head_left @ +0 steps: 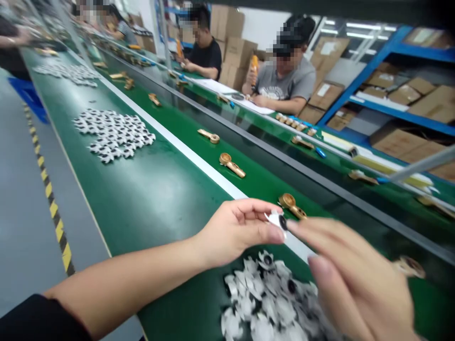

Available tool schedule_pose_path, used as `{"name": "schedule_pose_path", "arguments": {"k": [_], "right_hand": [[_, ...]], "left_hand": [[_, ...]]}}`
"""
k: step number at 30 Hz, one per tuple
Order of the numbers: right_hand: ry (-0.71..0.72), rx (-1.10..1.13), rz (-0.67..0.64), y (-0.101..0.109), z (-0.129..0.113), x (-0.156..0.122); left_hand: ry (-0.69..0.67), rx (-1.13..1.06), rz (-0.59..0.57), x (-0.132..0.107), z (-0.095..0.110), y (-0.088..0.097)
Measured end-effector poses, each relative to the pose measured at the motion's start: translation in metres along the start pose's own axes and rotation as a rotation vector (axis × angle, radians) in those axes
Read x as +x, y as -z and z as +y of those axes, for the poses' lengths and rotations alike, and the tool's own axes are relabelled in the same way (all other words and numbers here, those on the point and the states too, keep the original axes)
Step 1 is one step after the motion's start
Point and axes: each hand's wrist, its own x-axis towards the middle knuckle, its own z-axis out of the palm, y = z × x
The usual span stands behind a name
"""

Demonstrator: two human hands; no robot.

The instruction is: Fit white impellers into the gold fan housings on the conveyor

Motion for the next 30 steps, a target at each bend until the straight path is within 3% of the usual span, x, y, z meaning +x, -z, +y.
{"name": "schedule_pose_path", "arguments": {"k": [2,4,6,9,12,15,17,19,23,25,27,30], "right_hand": [[-0.088,0.052,0.047,-0.027,0.026,0.049],[-0.223,0.046,0.047,-0.07,0.052,0.114],[-0.28,0.036,-0.073,-0.122,0.072,0.183],[-0.336,0.009,-0.213,-0.198,0.087,0.272],[-0.343,-0.002,-0.316,-0.252,0.085,0.325],[-0.278,0.039,-0.372,-0.273,0.081,0.342],[-0.221,0.087,-0.365,-0.265,0.083,0.337],[-0.174,0.138,-0.329,-0.24,0.088,0.32],[-0.182,0.232,-0.237,-0.148,0.087,0.243],[-0.274,0.363,-0.227,-0.098,0.072,0.19],[-0.456,0.596,-0.214,-0.057,0.049,0.138],[-0.659,0.8,-0.151,-0.018,0.015,0.075]], "left_hand": [[-0.136,0.104,0.088,0.012,0.029,0.021],[-0.264,0.193,0.192,0.025,0.058,0.047],[-0.357,0.213,0.272,0.035,0.08,0.072],[-0.416,0.196,0.329,0.044,0.093,0.098],[-0.39,0.191,0.319,0.046,0.089,0.108],[-0.374,0.178,0.341,0.047,0.088,0.111],[-0.392,0.16,0.371,0.045,0.093,0.11],[-0.403,0.15,0.38,0.039,0.1,0.107],[-0.397,0.143,0.299,0.017,0.109,0.092],[-0.42,0.16,0.222,0.007,0.107,0.081],[-0.457,0.195,0.141,0.002,0.099,0.067],[-0.401,0.271,0.035,-0.002,0.078,0.043]]}}
